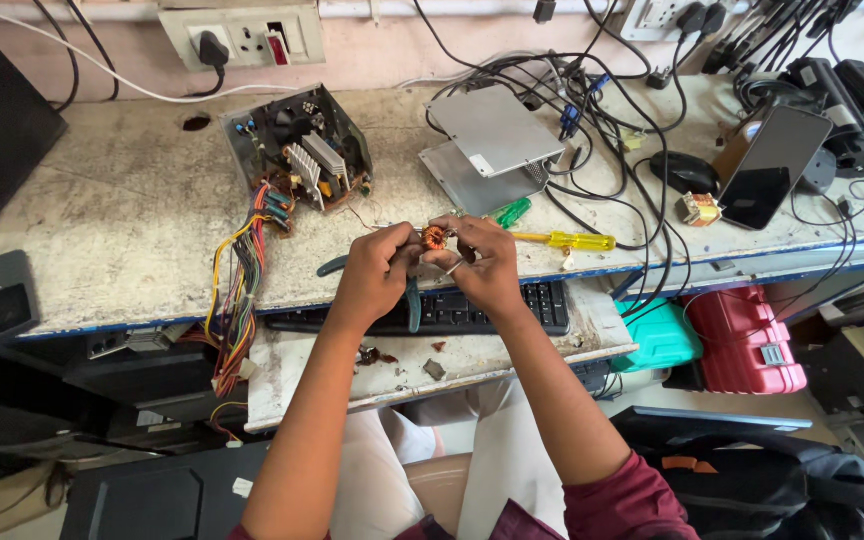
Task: The person sits at a cluttered workbench and uses a screwdriver to adjust a small electronic component held in both hands. The person repeatedly turns the component and manipulates internal parts with the screwdriver while other tools and electronics remain on the table.
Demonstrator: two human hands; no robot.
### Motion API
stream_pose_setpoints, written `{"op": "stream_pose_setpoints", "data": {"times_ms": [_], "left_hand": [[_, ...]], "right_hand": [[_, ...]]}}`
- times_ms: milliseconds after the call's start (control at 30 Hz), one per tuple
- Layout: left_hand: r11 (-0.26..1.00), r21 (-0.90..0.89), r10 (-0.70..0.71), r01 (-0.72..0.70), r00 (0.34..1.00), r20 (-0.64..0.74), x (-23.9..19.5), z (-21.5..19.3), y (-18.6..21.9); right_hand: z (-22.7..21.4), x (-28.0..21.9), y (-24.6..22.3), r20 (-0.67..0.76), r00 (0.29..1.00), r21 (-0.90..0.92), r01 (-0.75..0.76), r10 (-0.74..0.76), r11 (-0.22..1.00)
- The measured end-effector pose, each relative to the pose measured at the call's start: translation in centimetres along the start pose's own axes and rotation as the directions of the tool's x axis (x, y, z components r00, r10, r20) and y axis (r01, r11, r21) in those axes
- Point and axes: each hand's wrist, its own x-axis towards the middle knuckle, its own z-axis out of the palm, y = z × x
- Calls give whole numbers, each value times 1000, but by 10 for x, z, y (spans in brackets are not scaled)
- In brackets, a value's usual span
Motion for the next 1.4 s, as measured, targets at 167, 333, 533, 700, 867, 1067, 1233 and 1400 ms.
{"op": "stream_pose_setpoints", "data": {"times_ms": [167,333,533,700,867,1067,1233,1400], "left_hand": [[998,54,-21,21,1000,10,-2,-1,-4],[995,16,99,-99,994,-47,-2,-2,4],[984,78,163,-158,985,-60,0,-2,19],[980,123,163,-157,986,-39,1,0,19],[967,146,215,-207,975,-46,-1,6,6],[989,113,94,-93,996,5,0,6,-1],[993,93,73,-74,997,19,2,3,-2],[989,78,123,-123,992,6,2,2,-5]], "right_hand": [[2,2,1,40,998,9,40,-40,999],[-1,1,-2,11,1000,70,0,0,998],[-1,-1,-6,-76,995,77,-58,64,995],[-1,-2,-3,-99,994,19,-47,49,999],[1,-5,3,-112,993,-10,-23,22,1000],[1,-4,2,-113,993,-10,-25,24,1000],[0,-2,-1,-68,997,-22,-30,28,999],[-1,-1,-2,-22,1000,1,16,-16,1000]]}}
